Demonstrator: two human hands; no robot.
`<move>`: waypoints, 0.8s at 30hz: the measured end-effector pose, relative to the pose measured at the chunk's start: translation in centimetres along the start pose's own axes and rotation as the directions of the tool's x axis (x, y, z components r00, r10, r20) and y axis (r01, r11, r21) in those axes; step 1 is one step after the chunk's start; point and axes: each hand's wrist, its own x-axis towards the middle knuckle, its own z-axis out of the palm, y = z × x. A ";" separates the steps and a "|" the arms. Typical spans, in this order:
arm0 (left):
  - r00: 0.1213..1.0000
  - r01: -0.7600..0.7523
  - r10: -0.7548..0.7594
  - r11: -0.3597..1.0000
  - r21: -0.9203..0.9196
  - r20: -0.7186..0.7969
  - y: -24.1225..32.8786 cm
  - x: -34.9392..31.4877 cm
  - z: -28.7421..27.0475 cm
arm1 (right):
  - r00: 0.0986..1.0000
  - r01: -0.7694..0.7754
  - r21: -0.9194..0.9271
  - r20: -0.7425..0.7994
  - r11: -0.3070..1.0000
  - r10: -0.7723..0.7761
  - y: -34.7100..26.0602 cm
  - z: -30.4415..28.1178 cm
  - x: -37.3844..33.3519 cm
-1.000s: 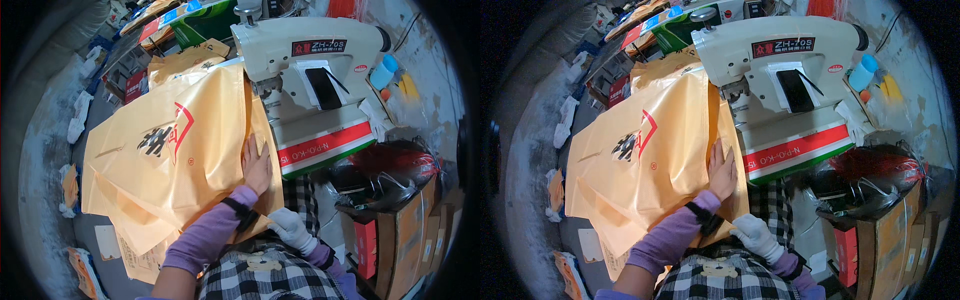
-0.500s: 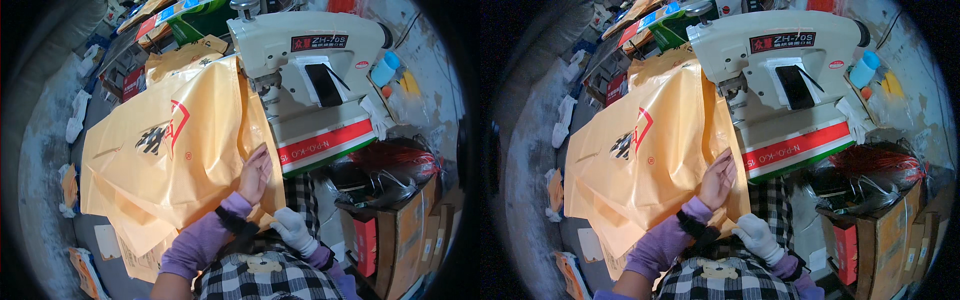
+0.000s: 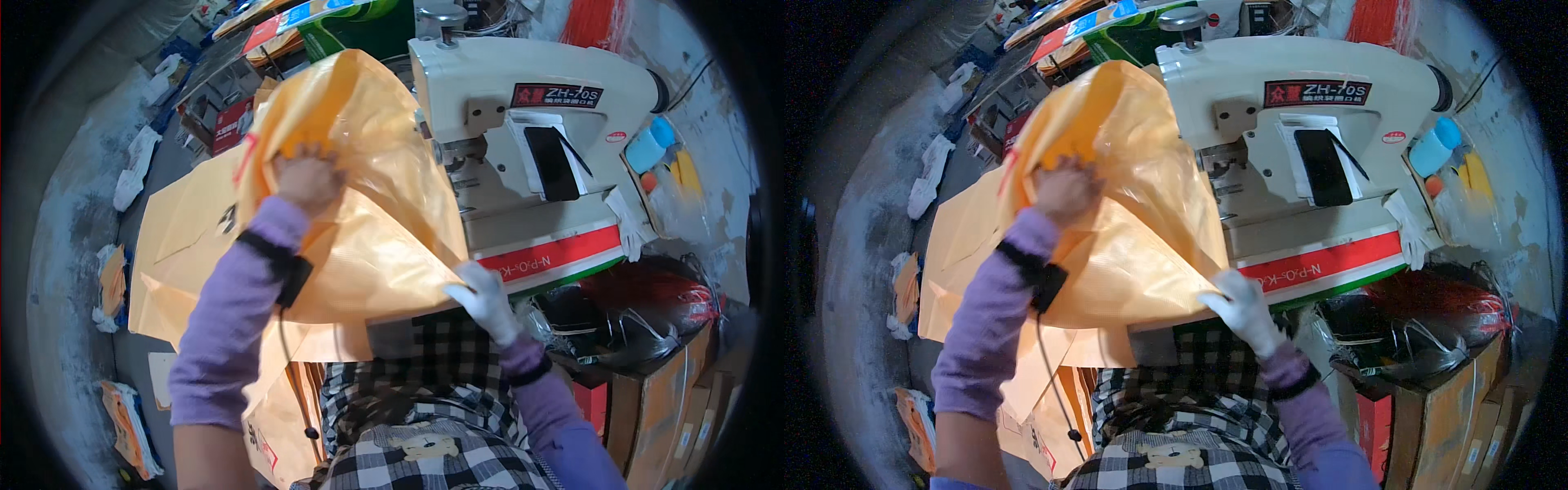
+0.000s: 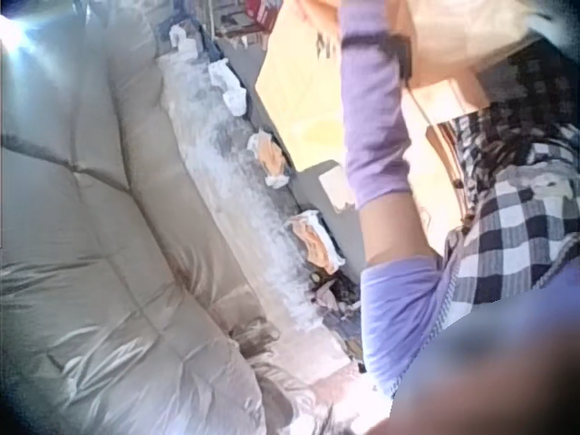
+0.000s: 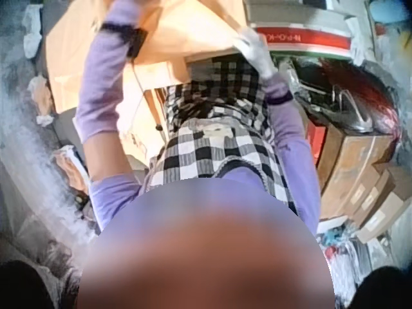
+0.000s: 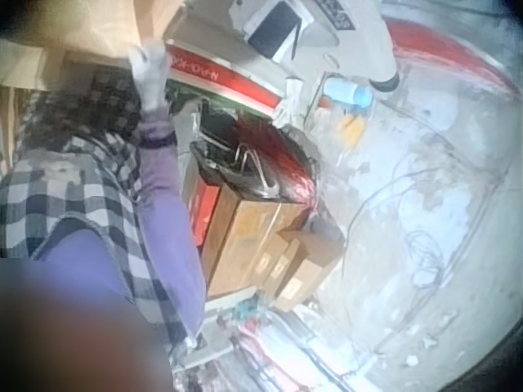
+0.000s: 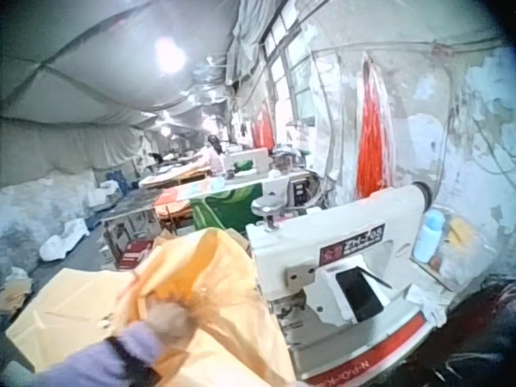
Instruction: Sewing and organizing large plastic sacks using an industrial sewing machine.
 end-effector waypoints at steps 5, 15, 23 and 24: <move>0.942 -0.303 0.213 0.871 -0.385 -0.260 1.0 -12.0 -7.9 | 0.985 0.170 -0.203 0.013 0.964 -0.171 0.0 0.8 2.2; 0.946 0.296 -0.269 0.944 -0.145 0.180 -14.5 -36.6 1.1 | 0.778 0.606 -0.297 0.413 0.738 -0.473 -8.5 9.9 3.5; 0.766 0.616 -0.638 0.763 -0.195 -0.077 -27.3 -35.2 7.2 | 0.944 0.112 0.311 -0.329 0.944 -0.004 -13.9 -1.0 1.8; 0.798 0.597 -0.602 0.786 -0.160 0.025 -29.8 -36.6 8.5 | 0.936 0.089 0.291 -0.352 0.952 0.020 -14.8 -0.9 2.3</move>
